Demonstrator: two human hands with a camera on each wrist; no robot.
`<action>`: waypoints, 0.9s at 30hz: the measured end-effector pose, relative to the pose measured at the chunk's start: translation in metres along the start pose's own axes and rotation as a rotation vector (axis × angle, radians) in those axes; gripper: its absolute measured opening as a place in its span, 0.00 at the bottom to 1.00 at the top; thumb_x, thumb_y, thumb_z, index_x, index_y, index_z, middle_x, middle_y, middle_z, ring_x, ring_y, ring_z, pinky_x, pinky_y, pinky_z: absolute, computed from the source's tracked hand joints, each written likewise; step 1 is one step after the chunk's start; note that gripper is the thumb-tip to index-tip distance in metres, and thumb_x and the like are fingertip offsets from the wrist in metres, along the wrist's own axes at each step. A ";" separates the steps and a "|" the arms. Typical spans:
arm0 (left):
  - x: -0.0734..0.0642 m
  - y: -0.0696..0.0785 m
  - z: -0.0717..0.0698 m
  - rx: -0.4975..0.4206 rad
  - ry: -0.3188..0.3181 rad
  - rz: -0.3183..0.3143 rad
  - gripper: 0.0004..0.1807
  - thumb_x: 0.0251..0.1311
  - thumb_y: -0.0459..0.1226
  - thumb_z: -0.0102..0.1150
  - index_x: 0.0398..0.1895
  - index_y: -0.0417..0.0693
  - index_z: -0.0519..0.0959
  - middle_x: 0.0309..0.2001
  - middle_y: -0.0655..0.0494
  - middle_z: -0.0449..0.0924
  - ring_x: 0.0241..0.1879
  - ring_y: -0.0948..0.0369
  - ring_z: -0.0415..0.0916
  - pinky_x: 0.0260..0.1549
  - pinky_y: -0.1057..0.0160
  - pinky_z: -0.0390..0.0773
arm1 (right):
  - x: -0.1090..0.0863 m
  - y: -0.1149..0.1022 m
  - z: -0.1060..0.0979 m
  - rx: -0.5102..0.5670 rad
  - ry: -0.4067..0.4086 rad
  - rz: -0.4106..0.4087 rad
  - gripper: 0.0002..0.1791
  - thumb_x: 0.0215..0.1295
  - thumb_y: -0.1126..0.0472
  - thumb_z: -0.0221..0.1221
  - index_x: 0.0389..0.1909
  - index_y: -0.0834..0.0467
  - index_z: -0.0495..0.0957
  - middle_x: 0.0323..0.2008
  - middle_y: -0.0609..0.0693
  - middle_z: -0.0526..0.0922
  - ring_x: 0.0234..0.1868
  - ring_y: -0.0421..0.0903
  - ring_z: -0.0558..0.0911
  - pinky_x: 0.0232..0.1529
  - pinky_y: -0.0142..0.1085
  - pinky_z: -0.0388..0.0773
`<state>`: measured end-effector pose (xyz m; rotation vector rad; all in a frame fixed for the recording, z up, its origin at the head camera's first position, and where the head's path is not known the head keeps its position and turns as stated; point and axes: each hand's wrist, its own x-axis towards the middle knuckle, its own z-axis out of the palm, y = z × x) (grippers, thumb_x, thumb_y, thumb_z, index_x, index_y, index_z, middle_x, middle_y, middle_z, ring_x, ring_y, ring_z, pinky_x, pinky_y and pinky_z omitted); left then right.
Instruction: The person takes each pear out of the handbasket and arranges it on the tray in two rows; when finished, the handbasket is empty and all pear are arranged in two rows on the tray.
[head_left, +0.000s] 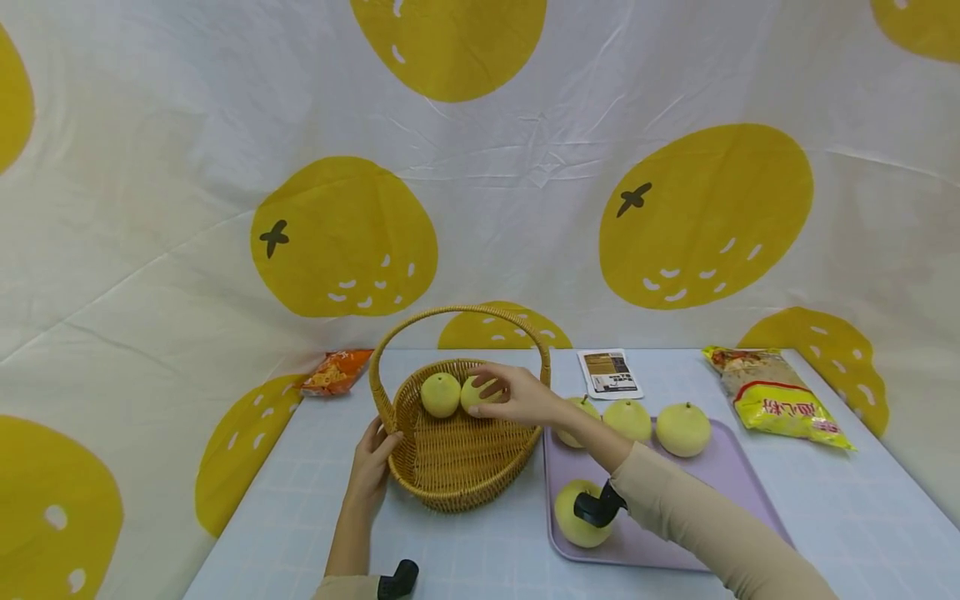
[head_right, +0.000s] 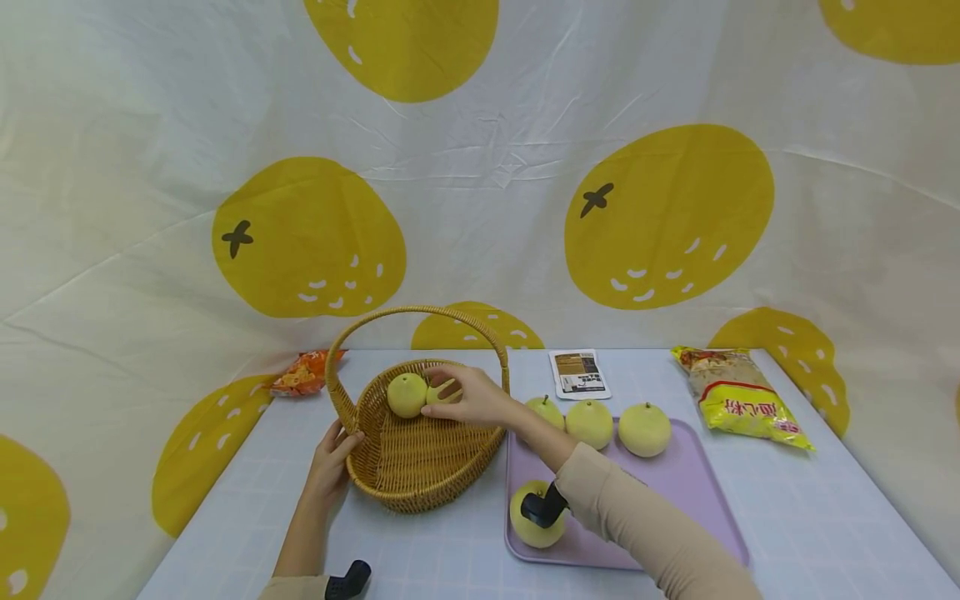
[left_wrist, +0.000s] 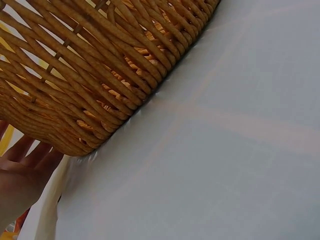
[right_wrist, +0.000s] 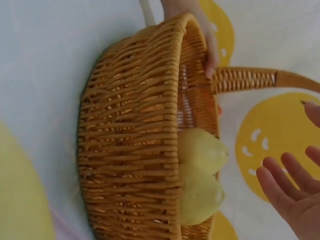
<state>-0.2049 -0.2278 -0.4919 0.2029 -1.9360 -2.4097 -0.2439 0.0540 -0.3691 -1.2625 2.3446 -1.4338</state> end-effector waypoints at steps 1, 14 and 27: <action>0.000 0.000 0.000 -0.001 -0.001 0.002 0.37 0.65 0.31 0.50 0.74 0.47 0.47 0.71 0.42 0.52 0.65 0.50 0.58 0.52 0.68 0.71 | 0.003 0.000 0.001 -0.005 0.001 0.012 0.30 0.61 0.61 0.62 0.63 0.64 0.66 0.52 0.62 0.76 0.48 0.58 0.79 0.45 0.33 0.78; 0.001 -0.001 -0.001 0.021 -0.017 0.020 0.38 0.65 0.31 0.50 0.74 0.44 0.46 0.71 0.38 0.50 0.66 0.46 0.56 0.48 0.71 0.72 | 0.037 0.012 0.017 -0.073 -0.006 0.148 0.33 0.61 0.59 0.61 0.65 0.64 0.63 0.56 0.65 0.72 0.54 0.63 0.74 0.50 0.42 0.77; 0.001 -0.003 0.000 0.007 0.000 0.025 0.37 0.64 0.31 0.50 0.74 0.44 0.48 0.70 0.39 0.52 0.65 0.46 0.57 0.46 0.72 0.73 | 0.061 0.027 0.030 -0.157 0.023 0.223 0.33 0.63 0.56 0.60 0.66 0.65 0.63 0.62 0.65 0.68 0.61 0.60 0.69 0.57 0.53 0.68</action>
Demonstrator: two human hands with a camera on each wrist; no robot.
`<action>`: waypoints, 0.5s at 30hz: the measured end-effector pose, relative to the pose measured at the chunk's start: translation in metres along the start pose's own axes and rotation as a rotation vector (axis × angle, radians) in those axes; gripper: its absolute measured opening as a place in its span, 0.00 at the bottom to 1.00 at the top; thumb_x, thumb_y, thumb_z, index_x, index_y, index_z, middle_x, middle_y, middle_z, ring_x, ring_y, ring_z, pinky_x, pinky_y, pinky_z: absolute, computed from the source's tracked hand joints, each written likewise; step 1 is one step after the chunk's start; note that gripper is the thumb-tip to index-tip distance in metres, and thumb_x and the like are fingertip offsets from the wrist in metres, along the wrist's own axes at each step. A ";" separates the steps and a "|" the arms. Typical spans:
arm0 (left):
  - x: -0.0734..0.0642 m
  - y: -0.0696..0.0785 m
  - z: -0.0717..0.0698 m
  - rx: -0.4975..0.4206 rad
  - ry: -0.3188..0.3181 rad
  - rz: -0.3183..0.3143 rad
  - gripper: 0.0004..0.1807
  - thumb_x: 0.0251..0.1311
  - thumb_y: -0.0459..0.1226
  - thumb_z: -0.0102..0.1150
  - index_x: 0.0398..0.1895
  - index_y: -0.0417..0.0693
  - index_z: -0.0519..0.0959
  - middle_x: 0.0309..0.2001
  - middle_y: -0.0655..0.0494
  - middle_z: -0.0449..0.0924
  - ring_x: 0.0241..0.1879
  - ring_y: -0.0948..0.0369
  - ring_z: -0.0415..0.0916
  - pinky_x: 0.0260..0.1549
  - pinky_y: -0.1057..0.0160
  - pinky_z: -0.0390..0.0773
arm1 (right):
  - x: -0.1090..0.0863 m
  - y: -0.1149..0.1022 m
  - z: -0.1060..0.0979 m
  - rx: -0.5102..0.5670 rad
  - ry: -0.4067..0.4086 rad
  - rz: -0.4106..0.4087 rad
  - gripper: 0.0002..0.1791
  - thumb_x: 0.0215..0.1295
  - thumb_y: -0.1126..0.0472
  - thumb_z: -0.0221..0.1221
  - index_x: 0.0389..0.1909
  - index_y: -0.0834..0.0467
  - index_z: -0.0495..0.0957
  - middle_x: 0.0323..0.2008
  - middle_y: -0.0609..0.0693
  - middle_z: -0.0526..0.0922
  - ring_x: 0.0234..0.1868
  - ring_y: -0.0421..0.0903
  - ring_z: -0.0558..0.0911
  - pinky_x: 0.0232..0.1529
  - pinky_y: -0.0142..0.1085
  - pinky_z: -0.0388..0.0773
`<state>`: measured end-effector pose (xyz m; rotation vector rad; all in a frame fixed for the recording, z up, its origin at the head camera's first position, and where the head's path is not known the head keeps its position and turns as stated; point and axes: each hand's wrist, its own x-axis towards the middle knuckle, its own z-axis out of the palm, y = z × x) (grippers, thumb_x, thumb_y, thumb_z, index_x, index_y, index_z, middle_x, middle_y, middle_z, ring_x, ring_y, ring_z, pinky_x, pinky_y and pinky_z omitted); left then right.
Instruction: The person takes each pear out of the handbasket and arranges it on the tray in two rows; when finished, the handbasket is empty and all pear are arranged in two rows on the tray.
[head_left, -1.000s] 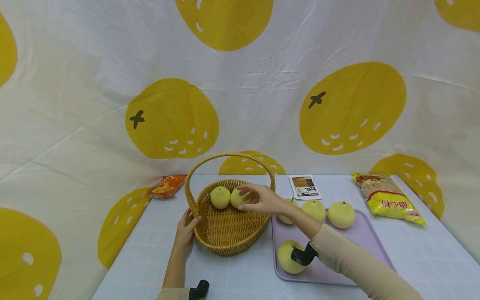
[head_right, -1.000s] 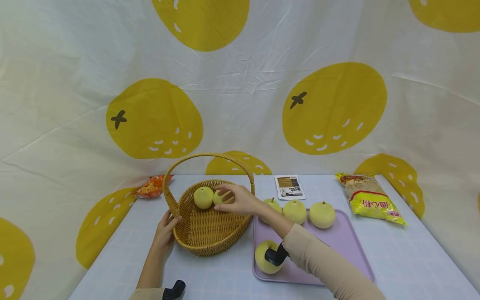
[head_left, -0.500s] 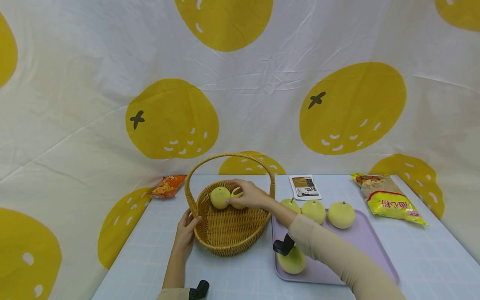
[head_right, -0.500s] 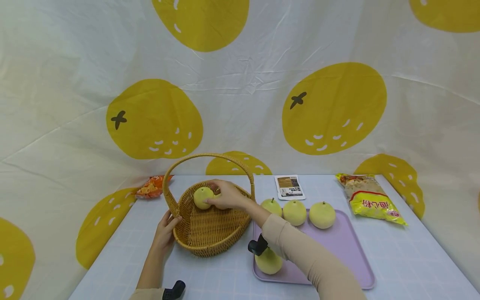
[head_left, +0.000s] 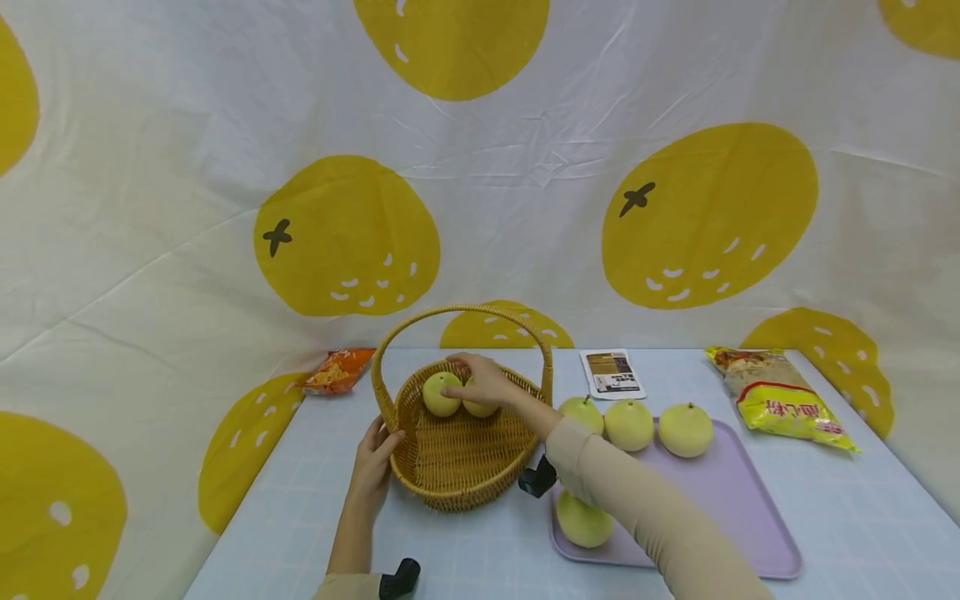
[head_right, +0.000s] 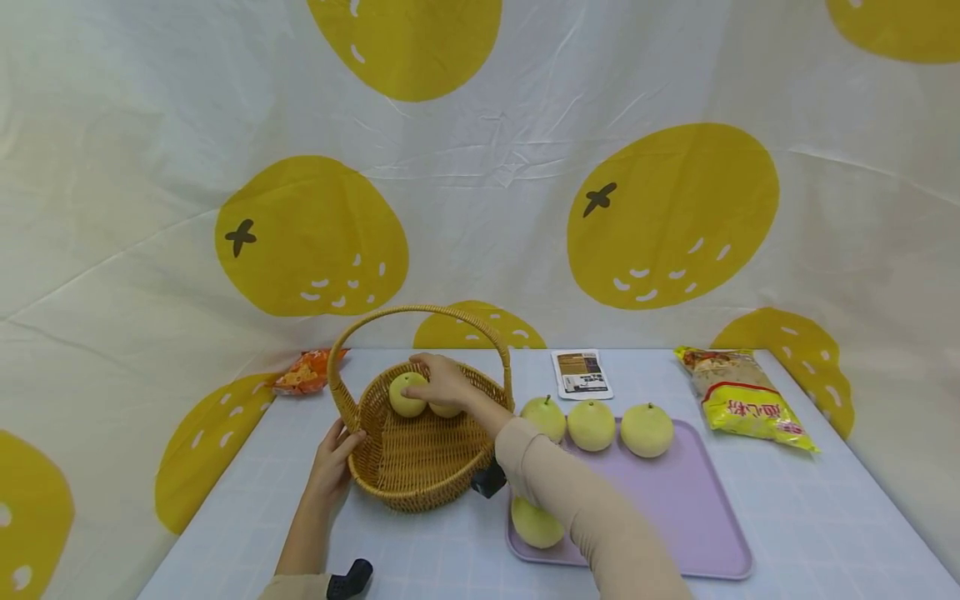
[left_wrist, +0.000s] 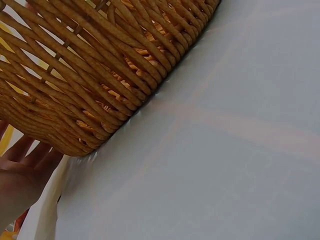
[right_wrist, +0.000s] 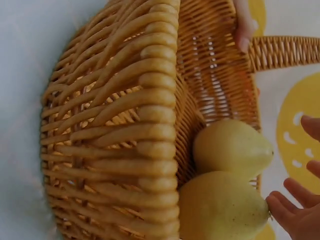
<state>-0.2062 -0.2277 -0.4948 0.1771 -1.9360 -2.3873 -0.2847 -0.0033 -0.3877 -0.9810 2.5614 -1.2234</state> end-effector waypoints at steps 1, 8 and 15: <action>0.000 0.000 0.000 0.002 0.000 0.001 0.36 0.64 0.31 0.50 0.74 0.44 0.48 0.70 0.38 0.52 0.65 0.46 0.58 0.46 0.72 0.73 | 0.002 0.001 0.001 -0.009 0.000 0.006 0.33 0.63 0.55 0.60 0.66 0.64 0.63 0.62 0.64 0.68 0.61 0.60 0.68 0.58 0.53 0.67; 0.001 0.001 0.000 -0.012 0.004 -0.018 0.36 0.65 0.31 0.50 0.74 0.47 0.49 0.70 0.41 0.53 0.65 0.49 0.58 0.47 0.72 0.73 | 0.020 -0.002 0.012 -0.072 -0.047 0.032 0.34 0.61 0.56 0.62 0.65 0.65 0.63 0.64 0.61 0.67 0.64 0.58 0.66 0.61 0.50 0.65; 0.000 0.001 0.001 -0.008 -0.001 -0.020 0.36 0.65 0.32 0.49 0.74 0.47 0.48 0.71 0.41 0.52 0.65 0.48 0.58 0.46 0.72 0.73 | 0.029 -0.008 0.028 -0.224 -0.102 0.101 0.36 0.60 0.54 0.63 0.66 0.64 0.63 0.62 0.60 0.70 0.63 0.57 0.68 0.61 0.48 0.66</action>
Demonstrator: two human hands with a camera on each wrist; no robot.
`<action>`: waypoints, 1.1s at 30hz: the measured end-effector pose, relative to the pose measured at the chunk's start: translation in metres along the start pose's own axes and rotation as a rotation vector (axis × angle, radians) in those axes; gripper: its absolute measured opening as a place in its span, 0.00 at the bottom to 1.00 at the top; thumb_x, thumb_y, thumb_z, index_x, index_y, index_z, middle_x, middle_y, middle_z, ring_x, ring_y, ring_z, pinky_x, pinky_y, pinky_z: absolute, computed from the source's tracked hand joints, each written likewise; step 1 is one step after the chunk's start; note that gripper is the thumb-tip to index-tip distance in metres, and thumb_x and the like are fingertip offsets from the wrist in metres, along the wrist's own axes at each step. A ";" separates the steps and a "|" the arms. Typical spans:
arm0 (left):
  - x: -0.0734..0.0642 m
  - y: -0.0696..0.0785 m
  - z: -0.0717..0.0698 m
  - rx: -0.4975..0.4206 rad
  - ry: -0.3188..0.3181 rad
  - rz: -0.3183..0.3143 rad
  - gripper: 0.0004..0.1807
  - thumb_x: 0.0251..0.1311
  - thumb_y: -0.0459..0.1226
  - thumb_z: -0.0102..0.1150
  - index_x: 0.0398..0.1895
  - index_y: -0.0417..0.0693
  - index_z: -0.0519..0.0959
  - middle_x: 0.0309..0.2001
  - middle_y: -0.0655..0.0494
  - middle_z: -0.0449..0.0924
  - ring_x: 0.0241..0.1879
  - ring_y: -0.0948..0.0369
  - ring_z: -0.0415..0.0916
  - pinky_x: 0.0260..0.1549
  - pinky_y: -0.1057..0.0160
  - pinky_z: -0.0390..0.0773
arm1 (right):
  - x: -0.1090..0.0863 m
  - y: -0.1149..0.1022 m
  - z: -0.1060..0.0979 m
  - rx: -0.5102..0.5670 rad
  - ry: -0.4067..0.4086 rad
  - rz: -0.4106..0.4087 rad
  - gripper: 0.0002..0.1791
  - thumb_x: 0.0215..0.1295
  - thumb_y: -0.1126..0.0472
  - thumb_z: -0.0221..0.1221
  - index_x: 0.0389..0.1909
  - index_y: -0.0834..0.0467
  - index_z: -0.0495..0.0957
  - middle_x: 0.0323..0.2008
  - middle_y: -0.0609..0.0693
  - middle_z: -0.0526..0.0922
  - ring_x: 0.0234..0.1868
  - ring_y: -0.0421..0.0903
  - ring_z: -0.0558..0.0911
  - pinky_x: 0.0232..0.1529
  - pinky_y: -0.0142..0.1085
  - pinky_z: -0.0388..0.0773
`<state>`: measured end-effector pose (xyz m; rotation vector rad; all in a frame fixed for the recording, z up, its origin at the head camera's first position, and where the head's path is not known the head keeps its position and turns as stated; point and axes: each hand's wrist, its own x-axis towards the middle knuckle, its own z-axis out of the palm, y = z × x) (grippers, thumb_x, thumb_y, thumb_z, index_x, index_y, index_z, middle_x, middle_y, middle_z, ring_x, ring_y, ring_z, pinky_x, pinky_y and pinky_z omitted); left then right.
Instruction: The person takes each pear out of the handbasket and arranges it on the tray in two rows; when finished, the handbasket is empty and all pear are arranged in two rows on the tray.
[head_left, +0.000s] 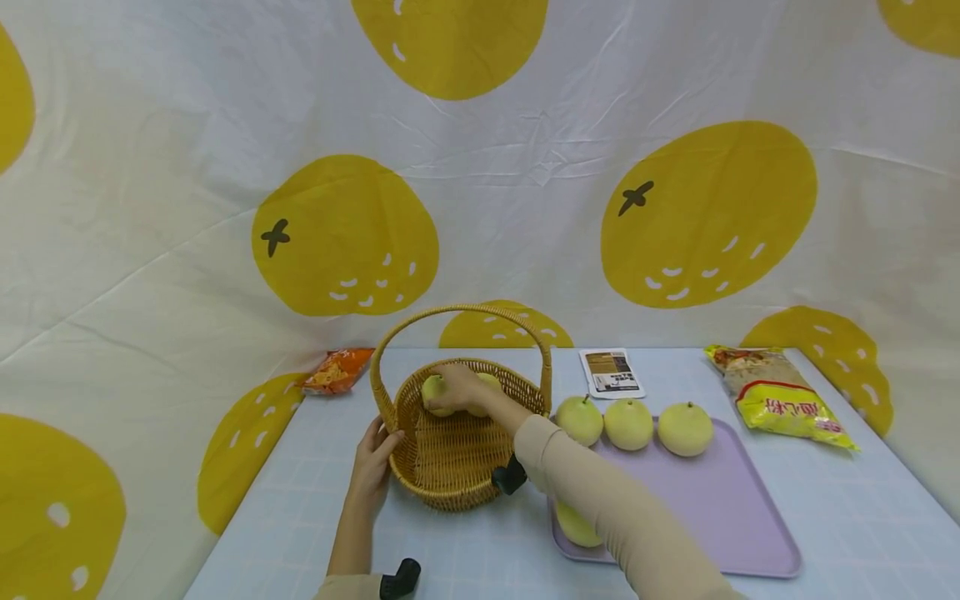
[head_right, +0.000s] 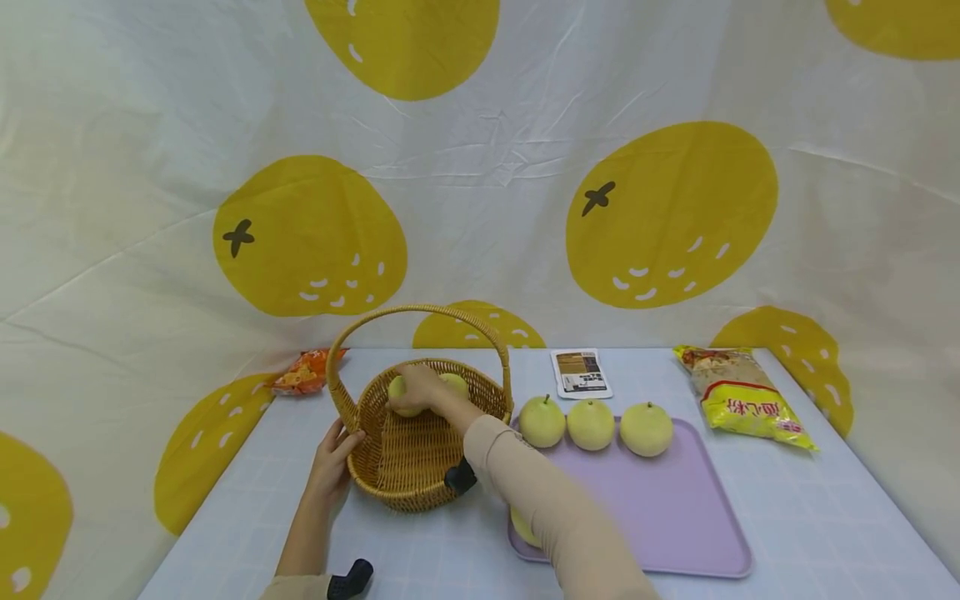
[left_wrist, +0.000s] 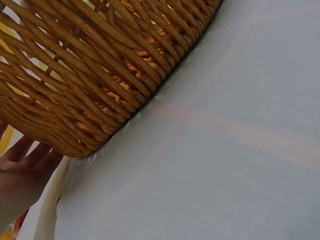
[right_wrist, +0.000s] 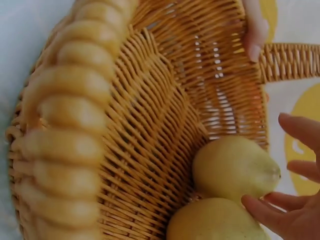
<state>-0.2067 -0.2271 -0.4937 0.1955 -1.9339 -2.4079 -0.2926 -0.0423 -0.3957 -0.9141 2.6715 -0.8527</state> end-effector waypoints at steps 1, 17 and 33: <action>0.000 0.000 0.000 0.001 0.002 0.001 0.36 0.65 0.32 0.49 0.74 0.47 0.48 0.71 0.41 0.52 0.65 0.49 0.58 0.46 0.72 0.73 | 0.000 -0.001 0.002 -0.017 0.004 0.018 0.36 0.60 0.54 0.63 0.66 0.63 0.63 0.62 0.61 0.69 0.63 0.58 0.67 0.60 0.48 0.67; 0.000 0.000 0.001 -0.005 0.008 -0.004 0.36 0.65 0.32 0.50 0.74 0.46 0.48 0.70 0.41 0.53 0.65 0.48 0.59 0.48 0.71 0.73 | -0.007 -0.002 0.013 -0.081 -0.015 0.022 0.19 0.55 0.55 0.67 0.43 0.57 0.72 0.47 0.55 0.73 0.43 0.47 0.73 0.37 0.35 0.72; 0.000 -0.001 -0.002 0.014 -0.012 0.018 0.38 0.63 0.33 0.52 0.74 0.44 0.47 0.70 0.39 0.53 0.62 0.52 0.63 0.49 0.70 0.73 | -0.011 0.001 0.016 -0.058 -0.123 -0.005 0.36 0.46 0.58 0.72 0.57 0.61 0.68 0.51 0.56 0.77 0.51 0.50 0.76 0.49 0.36 0.74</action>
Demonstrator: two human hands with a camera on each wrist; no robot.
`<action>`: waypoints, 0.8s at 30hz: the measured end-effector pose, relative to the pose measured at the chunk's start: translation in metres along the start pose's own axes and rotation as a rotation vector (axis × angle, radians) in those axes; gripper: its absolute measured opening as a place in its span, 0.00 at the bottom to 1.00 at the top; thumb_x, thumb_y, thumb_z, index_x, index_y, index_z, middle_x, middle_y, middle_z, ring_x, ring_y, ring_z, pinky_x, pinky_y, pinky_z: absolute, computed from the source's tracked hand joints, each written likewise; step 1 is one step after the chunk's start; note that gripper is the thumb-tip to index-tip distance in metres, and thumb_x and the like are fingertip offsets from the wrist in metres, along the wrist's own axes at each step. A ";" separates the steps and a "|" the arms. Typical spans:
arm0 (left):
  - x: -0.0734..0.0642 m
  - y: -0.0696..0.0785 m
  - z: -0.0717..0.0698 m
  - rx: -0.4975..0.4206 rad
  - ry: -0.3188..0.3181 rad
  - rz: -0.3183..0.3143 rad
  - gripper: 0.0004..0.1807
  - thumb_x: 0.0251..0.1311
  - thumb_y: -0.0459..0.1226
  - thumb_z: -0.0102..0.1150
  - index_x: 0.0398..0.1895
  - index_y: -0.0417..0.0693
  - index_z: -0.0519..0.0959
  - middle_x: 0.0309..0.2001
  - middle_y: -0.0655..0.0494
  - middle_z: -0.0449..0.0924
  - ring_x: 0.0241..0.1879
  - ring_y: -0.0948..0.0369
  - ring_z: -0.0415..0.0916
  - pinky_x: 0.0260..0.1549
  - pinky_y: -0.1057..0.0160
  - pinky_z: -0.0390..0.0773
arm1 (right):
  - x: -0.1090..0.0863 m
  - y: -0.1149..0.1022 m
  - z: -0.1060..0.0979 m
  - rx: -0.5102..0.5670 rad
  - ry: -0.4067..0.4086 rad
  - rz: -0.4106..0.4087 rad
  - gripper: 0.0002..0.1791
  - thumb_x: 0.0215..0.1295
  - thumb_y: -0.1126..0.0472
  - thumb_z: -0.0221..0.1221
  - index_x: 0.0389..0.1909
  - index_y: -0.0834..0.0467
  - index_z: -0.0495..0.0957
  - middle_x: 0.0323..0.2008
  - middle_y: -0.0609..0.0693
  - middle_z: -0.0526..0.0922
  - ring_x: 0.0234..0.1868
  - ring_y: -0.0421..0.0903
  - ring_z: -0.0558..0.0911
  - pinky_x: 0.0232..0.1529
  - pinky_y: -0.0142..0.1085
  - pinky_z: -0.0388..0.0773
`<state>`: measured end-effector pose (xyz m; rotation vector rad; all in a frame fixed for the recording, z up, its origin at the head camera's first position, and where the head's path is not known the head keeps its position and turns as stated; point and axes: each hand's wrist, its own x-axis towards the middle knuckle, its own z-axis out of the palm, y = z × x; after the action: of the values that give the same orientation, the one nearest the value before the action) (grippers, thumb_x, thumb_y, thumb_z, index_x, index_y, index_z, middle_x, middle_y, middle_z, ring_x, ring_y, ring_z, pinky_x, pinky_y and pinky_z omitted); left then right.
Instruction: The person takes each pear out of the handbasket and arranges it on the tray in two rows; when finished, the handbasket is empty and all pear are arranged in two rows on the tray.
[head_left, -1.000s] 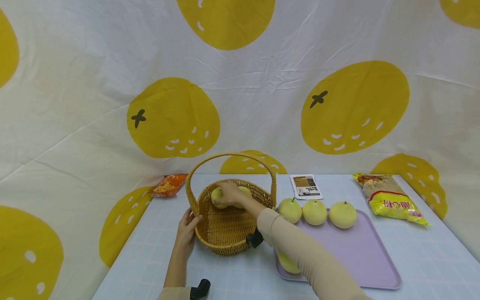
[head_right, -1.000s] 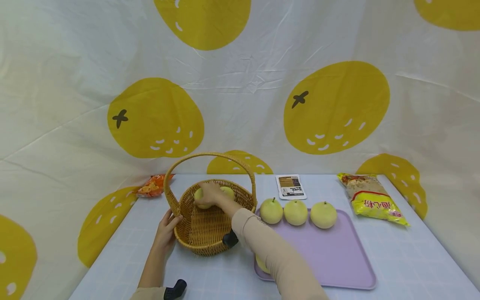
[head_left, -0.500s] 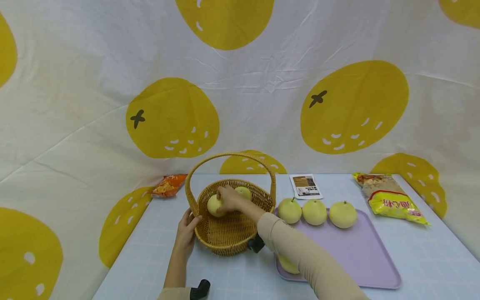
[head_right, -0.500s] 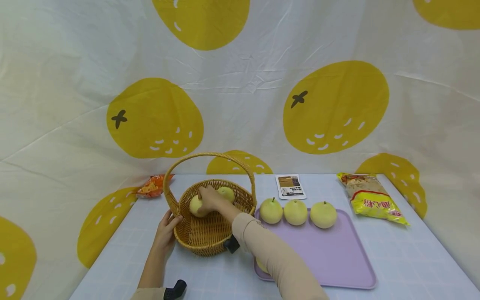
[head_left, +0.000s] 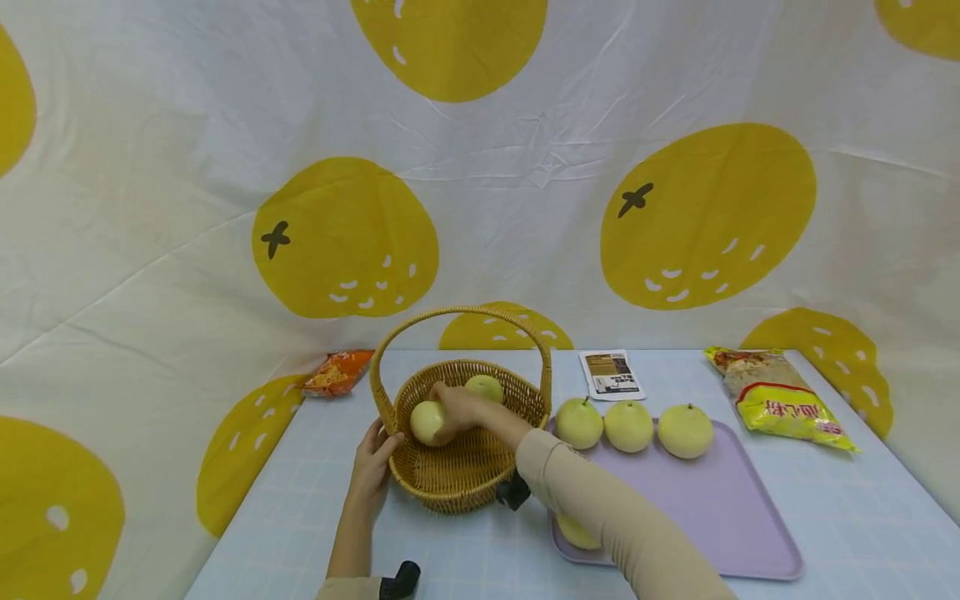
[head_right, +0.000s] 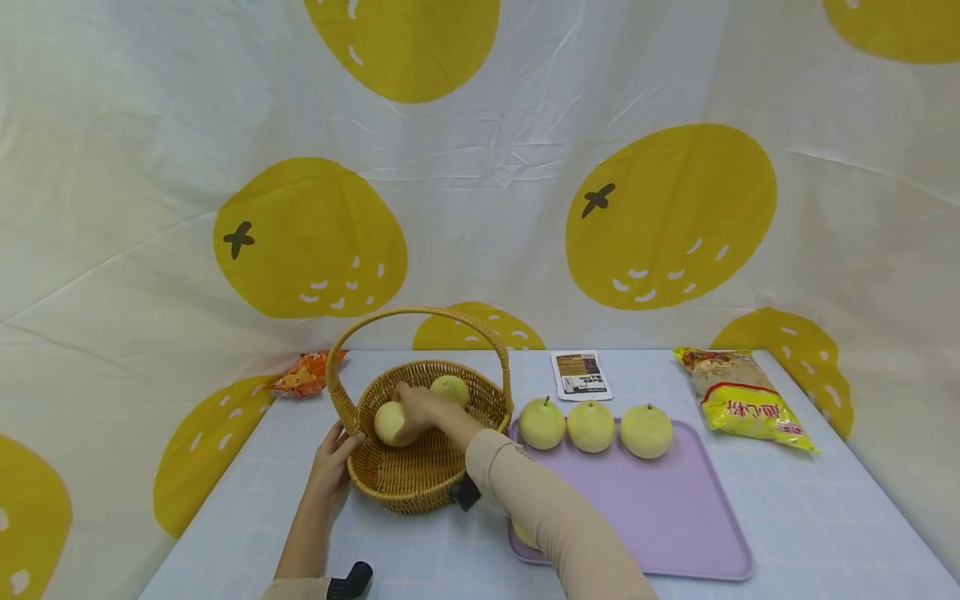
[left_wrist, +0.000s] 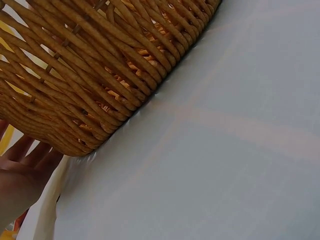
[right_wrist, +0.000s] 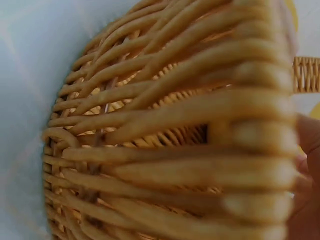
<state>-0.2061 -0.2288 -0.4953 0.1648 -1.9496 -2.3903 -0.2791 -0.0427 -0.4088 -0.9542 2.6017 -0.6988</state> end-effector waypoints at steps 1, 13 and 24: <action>0.000 0.000 0.000 0.000 -0.001 0.002 0.38 0.63 0.33 0.52 0.74 0.44 0.47 0.70 0.39 0.53 0.63 0.51 0.62 0.49 0.70 0.73 | -0.001 0.000 0.000 0.019 -0.011 0.001 0.37 0.46 0.59 0.73 0.56 0.60 0.67 0.50 0.55 0.77 0.49 0.49 0.77 0.47 0.36 0.75; -0.001 0.000 0.001 -0.018 0.000 -0.004 0.38 0.63 0.34 0.54 0.73 0.44 0.49 0.70 0.39 0.54 0.65 0.48 0.58 0.51 0.67 0.72 | 0.000 -0.010 0.008 -0.123 -0.205 -0.096 0.37 0.51 0.54 0.68 0.64 0.45 0.67 0.60 0.49 0.73 0.62 0.53 0.64 0.54 0.43 0.68; -0.001 0.000 0.000 -0.018 -0.009 0.000 0.37 0.64 0.33 0.52 0.74 0.47 0.48 0.70 0.42 0.54 0.65 0.49 0.58 0.49 0.71 0.72 | 0.001 -0.002 0.012 0.057 -0.195 -0.094 0.35 0.50 0.48 0.70 0.58 0.53 0.68 0.48 0.48 0.75 0.47 0.41 0.74 0.43 0.31 0.72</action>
<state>-0.2049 -0.2283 -0.4956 0.1535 -1.9319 -2.4121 -0.2732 -0.0490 -0.4181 -1.0755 2.3696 -0.6628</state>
